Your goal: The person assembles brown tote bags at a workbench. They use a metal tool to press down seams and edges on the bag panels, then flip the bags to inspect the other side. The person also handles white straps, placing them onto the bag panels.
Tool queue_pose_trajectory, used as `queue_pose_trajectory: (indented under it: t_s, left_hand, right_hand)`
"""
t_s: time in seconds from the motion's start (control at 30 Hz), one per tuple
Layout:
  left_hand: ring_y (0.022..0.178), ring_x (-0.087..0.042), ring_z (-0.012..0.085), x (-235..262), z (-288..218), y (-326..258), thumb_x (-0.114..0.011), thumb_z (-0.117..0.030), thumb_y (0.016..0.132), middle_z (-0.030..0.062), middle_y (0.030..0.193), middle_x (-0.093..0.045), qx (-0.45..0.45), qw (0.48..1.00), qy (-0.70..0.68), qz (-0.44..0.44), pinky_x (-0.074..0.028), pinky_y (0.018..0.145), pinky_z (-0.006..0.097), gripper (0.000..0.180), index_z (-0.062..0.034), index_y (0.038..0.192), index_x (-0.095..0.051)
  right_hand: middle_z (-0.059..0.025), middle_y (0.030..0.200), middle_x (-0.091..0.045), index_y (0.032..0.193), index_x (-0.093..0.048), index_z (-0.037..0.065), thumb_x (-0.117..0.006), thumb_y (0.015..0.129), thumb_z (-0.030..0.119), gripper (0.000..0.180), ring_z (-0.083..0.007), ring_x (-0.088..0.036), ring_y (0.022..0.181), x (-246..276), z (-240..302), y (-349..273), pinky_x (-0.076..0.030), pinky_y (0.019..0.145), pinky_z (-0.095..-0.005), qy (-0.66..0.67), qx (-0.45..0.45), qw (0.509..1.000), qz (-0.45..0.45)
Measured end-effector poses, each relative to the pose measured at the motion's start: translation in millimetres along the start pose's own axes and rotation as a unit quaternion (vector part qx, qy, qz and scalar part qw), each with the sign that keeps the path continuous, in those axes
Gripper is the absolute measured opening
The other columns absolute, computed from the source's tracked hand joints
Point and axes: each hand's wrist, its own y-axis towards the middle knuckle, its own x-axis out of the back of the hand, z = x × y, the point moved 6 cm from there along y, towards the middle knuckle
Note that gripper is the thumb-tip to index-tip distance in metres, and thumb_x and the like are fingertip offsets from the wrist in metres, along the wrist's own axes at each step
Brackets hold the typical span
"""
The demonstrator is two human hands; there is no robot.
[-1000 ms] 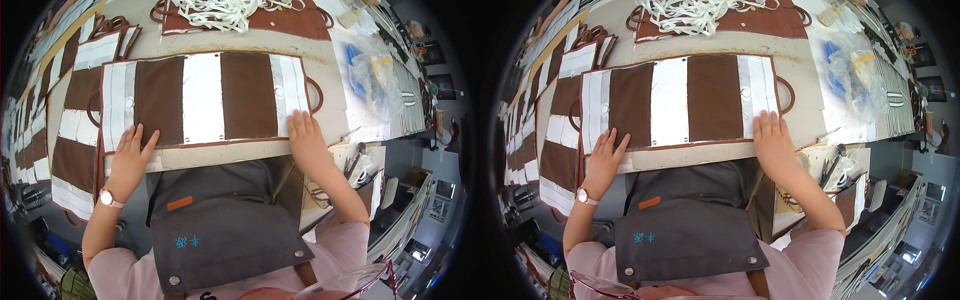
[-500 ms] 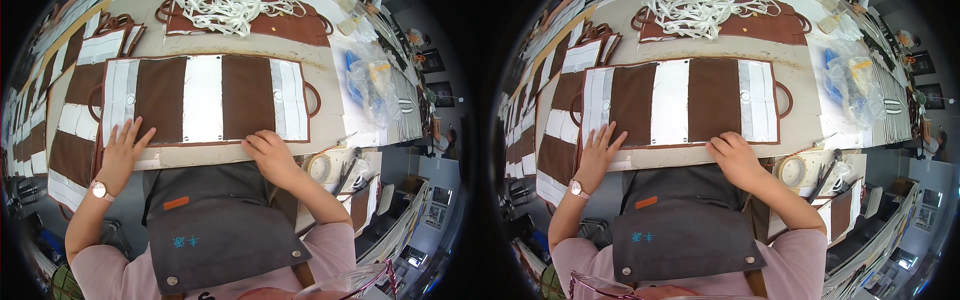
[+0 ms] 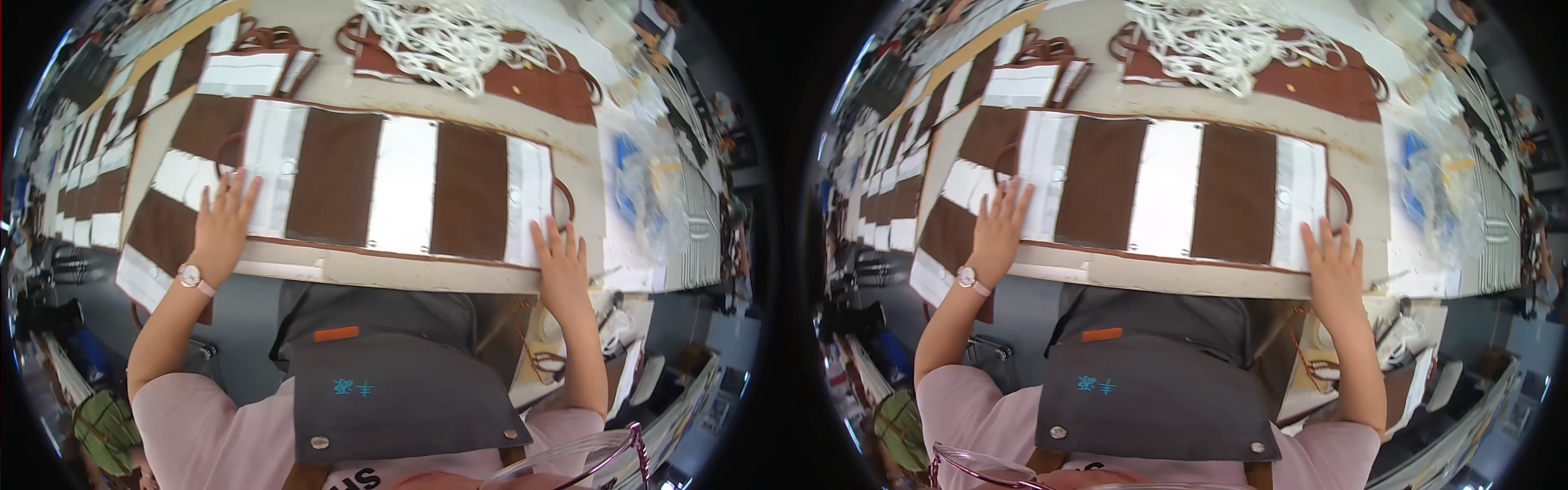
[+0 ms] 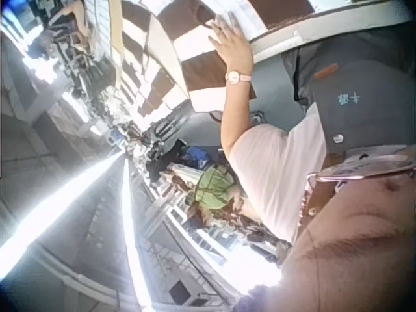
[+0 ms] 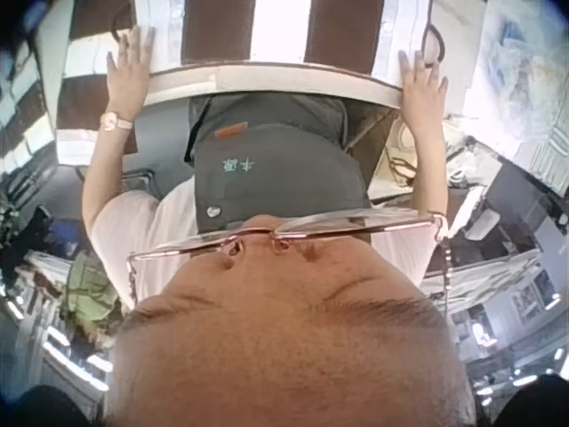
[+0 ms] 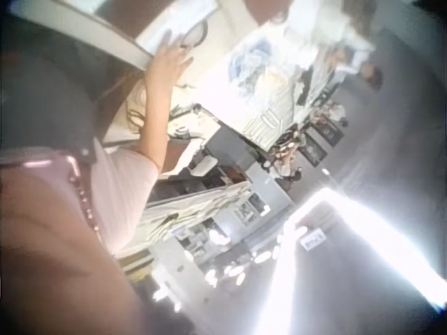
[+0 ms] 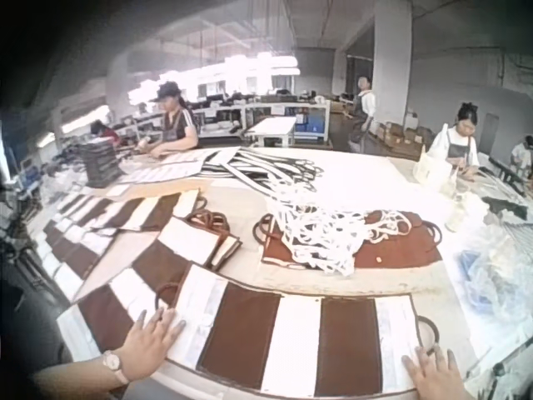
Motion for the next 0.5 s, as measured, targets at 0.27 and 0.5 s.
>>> queue_pose_trajectory:
  t_s: [0.27,0.5]
  left_hand:
    - [0.144,-0.04,0.0291,21,14,-15,-0.053,-0.002,0.089,0.0107,0.155,-0.042,-0.026,0.994,-0.059,-0.088,-0.026,0.119,0.053,0.063,-0.0139,0.15,-0.043]
    - [0.14,-0.045,0.0301,37,32,-13,-0.069,0.0,0.077,0.0081,0.143,-0.055,-0.027,0.975,-0.192,-0.113,-0.027,0.12,0.053,0.062,-0.0184,0.136,-0.059]
  right_hand:
    - [-0.0215,0.157,-0.035,0.153,-0.036,0.007,-0.047,0.09,-0.002,0.064,-0.0444,-0.036,0.142,-23,-2,1,-0.026,0.117,-0.0592,-0.015,0.025,0.999,-0.043]
    - [-0.0158,0.133,-0.057,0.138,-0.052,0.009,-0.063,0.079,-0.003,0.061,-0.0414,-0.045,0.134,-22,-60,22,-0.031,0.114,-0.0575,0.064,0.038,0.987,-0.145]
